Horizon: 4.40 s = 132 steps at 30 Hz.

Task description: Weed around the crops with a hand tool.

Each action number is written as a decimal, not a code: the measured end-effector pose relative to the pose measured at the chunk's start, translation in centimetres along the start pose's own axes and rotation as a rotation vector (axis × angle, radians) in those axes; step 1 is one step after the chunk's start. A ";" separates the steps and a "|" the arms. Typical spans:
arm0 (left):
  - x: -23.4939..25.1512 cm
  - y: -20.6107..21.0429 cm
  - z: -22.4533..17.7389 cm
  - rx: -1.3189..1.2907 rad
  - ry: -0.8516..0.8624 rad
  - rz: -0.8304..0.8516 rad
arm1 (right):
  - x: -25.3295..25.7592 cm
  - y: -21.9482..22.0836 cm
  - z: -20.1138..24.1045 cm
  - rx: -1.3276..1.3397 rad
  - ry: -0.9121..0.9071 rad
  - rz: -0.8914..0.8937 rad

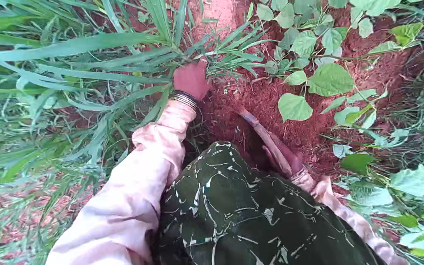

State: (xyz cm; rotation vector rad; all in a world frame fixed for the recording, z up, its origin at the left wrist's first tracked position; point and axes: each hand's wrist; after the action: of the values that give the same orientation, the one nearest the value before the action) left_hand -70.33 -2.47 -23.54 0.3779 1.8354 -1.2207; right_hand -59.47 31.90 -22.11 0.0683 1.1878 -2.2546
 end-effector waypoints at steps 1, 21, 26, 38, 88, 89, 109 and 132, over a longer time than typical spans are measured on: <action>-0.2 -0.2 0.1 0.000 0.009 0.013 | -1.5 -0.9 -0.6 -0.014 0.016 0.011; 0.2 0.4 1.1 -0.060 0.072 -0.003 | 3.3 2.1 3.3 -0.045 0.048 -0.070; 0.2 0.0 1.6 -0.059 0.093 -0.006 | -0.8 -0.7 -2.1 -0.119 -0.022 -0.026; 0.3 -0.5 1.2 -0.027 0.066 -0.003 | -0.2 1.3 -3.9 -0.074 -0.042 -0.042; -9.3 9.0 0.4 -0.165 0.391 0.438 | 5.6 2.0 1.9 0.135 0.280 -0.040; -9.8 9.4 -0.6 -0.130 0.516 0.502 | 7.7 1.7 2.8 0.196 0.367 -0.013; -7.9 5.7 1.9 0.040 0.402 0.447 | 5.1 -1.7 2.4 0.537 0.571 -0.048; -14.9 4.2 26.1 -0.251 -0.482 -0.036 | 12.1 -7.5 3.6 -0.396 -0.469 0.567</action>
State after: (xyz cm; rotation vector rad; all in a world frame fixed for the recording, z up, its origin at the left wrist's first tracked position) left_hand -46.08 -19.83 -17.78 -0.0874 1.5496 -0.9834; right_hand -72.56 26.65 -18.10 -0.2370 1.1483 -1.4169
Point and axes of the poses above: each hand's wrist, its own x-axis towards the middle knuckle, its own y-axis out of the palm, z = x × y, and after that the axes turned 2 degrees about x, right-handed
